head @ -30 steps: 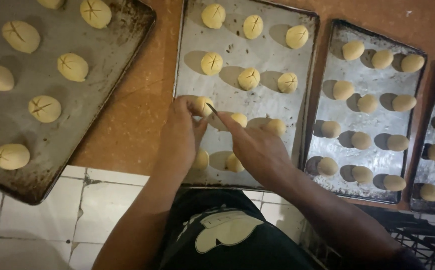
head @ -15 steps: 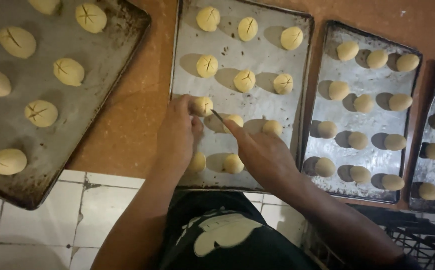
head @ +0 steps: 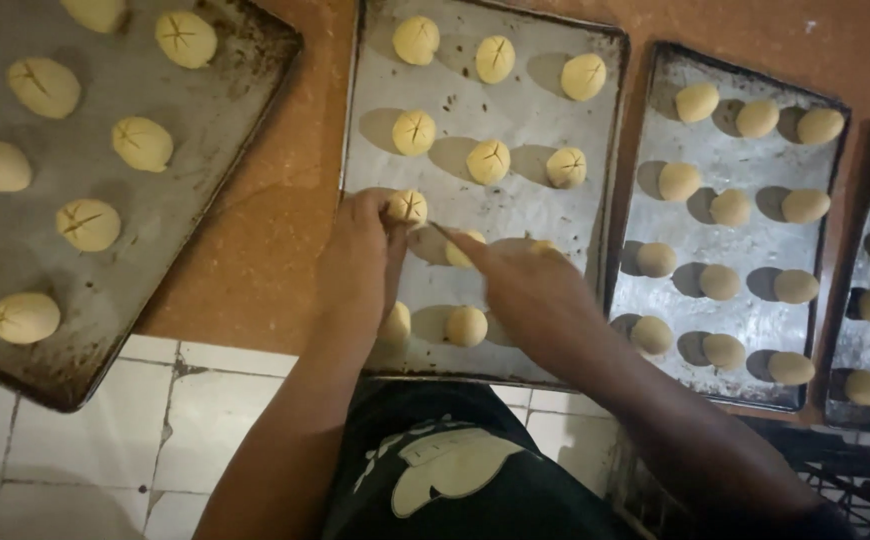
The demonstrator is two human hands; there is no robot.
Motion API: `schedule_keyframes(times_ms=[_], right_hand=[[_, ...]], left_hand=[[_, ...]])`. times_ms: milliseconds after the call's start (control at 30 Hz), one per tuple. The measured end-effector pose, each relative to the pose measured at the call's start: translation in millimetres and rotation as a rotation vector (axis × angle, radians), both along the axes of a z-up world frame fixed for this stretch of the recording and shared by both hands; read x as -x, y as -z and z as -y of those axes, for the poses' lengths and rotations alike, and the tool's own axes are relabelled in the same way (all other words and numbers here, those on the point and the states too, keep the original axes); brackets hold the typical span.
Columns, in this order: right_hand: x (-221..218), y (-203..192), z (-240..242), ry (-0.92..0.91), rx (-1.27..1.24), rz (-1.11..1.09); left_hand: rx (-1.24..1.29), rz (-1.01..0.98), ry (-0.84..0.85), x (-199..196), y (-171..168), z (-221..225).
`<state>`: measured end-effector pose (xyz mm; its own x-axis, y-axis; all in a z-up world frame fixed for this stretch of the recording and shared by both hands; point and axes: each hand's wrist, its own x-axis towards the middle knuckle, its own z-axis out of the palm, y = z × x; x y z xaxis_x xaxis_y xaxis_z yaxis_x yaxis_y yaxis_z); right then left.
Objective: Scoring individual dough balls on baking trays using a small blade to create a cross pattern.
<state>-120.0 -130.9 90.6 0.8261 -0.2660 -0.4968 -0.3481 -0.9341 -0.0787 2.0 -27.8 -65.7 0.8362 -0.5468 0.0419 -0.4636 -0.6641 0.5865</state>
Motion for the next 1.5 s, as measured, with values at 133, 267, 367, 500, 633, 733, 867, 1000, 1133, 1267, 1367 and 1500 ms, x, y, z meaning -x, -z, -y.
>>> schedule_keyframes(times_ms=[133, 267, 367, 500, 633, 733, 867, 1000, 1133, 1267, 1367, 1500], right_hand=[[32.8, -11.3, 5.4, 0.265, -0.080, -0.100], [57.7, 8.5, -4.5, 0.387, -0.116, -0.098], [72.0, 41.3, -9.0, 0.207, 0.033, 0.137], [67.1, 70.4, -2.0, -0.020, 0.180, 0.625], [64.6, 74.8, 7.2, 0.014, 0.149, 0.591], [92.4, 31.7, 2.1, 0.132, -0.036, 0.207], [100.4, 38.7, 5.8, 0.157, -0.014, 0.177], [90.6, 49.3, 10.6, 0.105, 0.004, 0.410], [54.2, 29.5, 13.5, 0.167, -0.190, 0.325], [62.8, 35.0, 14.4, 0.147, -0.107, 0.308], [86.8, 21.7, 14.5, 0.157, -0.127, 0.284], [102.4, 48.8, 17.6, 0.097, 0.045, 0.548]], left_hand=[[0.047, -0.028, 0.139, 2.9, -36.5, -11.3], [-0.047, 0.033, 0.301, 36.0, -46.7, -9.9], [-0.147, 0.058, 0.357, 50.9, -35.5, 0.4], [-0.224, 0.091, 0.324, 53.2, -22.1, 5.9], [-0.229, 0.102, 0.310, 52.2, -20.2, 9.7], [-0.143, -0.068, 0.273, 50.7, -34.8, 13.8], [-0.120, -0.051, 0.278, 51.8, -45.7, 16.8], [-0.103, -0.156, 0.225, 56.0, -30.7, 15.1], [-0.116, -0.079, 0.212, 54.1, -21.3, 19.5], [-0.131, -0.056, 0.239, 55.2, -33.1, 17.2], [-0.067, -0.069, 0.228, 53.2, -40.0, 22.0], [0.032, -0.039, 0.276, 53.0, -29.9, 21.7]])
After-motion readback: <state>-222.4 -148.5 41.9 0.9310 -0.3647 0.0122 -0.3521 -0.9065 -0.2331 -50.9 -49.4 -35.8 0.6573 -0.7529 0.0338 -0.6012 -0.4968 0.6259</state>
